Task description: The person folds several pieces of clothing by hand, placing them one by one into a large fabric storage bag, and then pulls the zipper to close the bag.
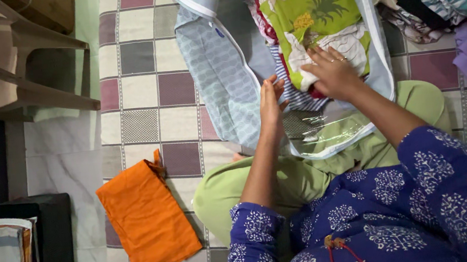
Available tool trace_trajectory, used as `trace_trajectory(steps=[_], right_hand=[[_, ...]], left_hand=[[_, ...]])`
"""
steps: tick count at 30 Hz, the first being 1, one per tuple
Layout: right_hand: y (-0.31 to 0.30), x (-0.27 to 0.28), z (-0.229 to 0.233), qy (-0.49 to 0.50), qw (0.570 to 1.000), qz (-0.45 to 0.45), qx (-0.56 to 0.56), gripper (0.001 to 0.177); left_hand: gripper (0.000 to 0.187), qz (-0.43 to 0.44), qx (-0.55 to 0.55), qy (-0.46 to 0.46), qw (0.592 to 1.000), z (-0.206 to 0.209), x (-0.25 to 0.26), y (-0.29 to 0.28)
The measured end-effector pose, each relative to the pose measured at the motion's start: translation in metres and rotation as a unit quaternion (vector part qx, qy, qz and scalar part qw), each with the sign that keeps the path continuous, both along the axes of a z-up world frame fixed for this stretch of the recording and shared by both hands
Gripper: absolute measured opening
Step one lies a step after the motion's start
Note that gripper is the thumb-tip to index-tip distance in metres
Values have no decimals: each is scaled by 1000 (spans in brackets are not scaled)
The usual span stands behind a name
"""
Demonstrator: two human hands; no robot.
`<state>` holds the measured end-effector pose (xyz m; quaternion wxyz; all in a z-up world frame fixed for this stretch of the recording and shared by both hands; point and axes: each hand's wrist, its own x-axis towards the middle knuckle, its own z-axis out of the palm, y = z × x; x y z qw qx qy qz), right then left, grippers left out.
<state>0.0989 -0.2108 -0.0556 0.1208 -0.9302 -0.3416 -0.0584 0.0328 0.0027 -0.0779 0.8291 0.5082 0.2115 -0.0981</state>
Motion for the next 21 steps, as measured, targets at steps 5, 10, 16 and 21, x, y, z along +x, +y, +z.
trace_trajectory(steps=[5, 10, 16, 21], right_hand=[[-17, 10, -36, 154, 919, -77, 354, 35], [-23, 4, -37, 320, 767, -162, 533, 29], [6, -20, -8, 137, 880, -136, 433, 48], [33, -46, 33, 25, 939, -97, 329, 46]], left_hand=[[65, -22, -11, 4, 1000, -2, 1, -1], [61, -80, 5, -28, 996, 0, 8, -3], [67, -146, 4, -40, 988, -14, 13, -13], [61, -93, -59, -21, 994, -13, 8, -7]])
